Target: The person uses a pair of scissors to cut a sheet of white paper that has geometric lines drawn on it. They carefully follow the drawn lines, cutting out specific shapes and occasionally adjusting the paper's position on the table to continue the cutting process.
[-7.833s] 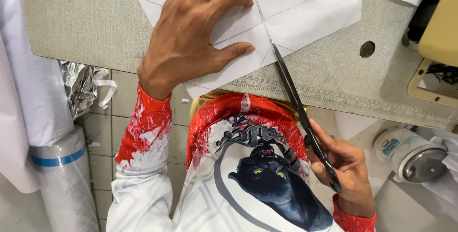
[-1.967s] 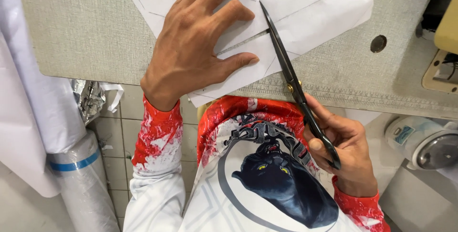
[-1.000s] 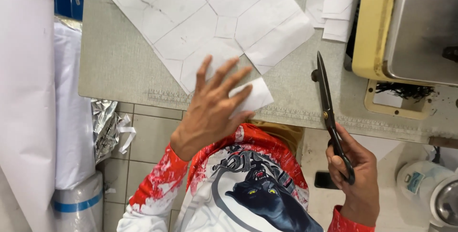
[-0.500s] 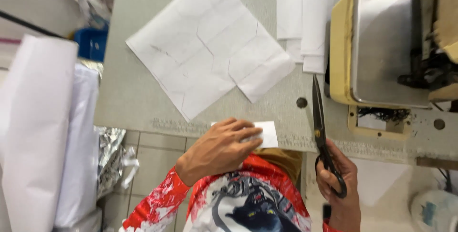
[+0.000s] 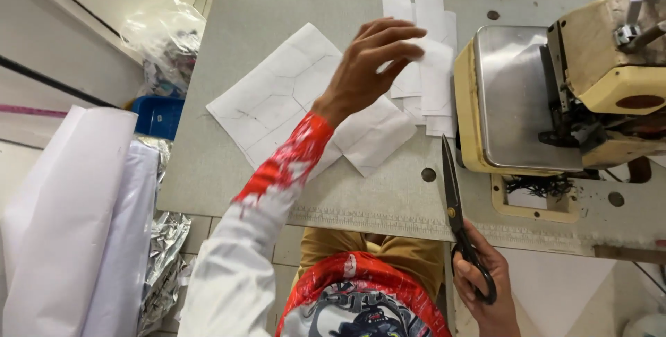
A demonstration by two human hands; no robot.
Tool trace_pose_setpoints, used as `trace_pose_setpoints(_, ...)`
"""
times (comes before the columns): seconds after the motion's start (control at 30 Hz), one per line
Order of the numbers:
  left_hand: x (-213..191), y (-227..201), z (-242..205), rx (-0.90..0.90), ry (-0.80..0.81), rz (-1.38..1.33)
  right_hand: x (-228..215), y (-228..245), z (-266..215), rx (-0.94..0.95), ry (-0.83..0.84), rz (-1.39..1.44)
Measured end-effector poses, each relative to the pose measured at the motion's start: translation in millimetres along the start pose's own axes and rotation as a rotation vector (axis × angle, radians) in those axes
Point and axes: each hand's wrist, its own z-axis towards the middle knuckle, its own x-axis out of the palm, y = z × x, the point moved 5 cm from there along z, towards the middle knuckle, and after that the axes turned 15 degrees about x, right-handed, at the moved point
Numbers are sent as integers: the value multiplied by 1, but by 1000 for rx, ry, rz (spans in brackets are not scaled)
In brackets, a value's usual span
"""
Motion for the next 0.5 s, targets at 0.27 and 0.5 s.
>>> trace_pose_setpoints(0.27,62,15,-65,-76,620,62,-4,0,1,-22,-24,-71)
trace_pose_setpoints(0.5,-1,4,-75,-364,595,266,-17,-4,13,3,8,-88)
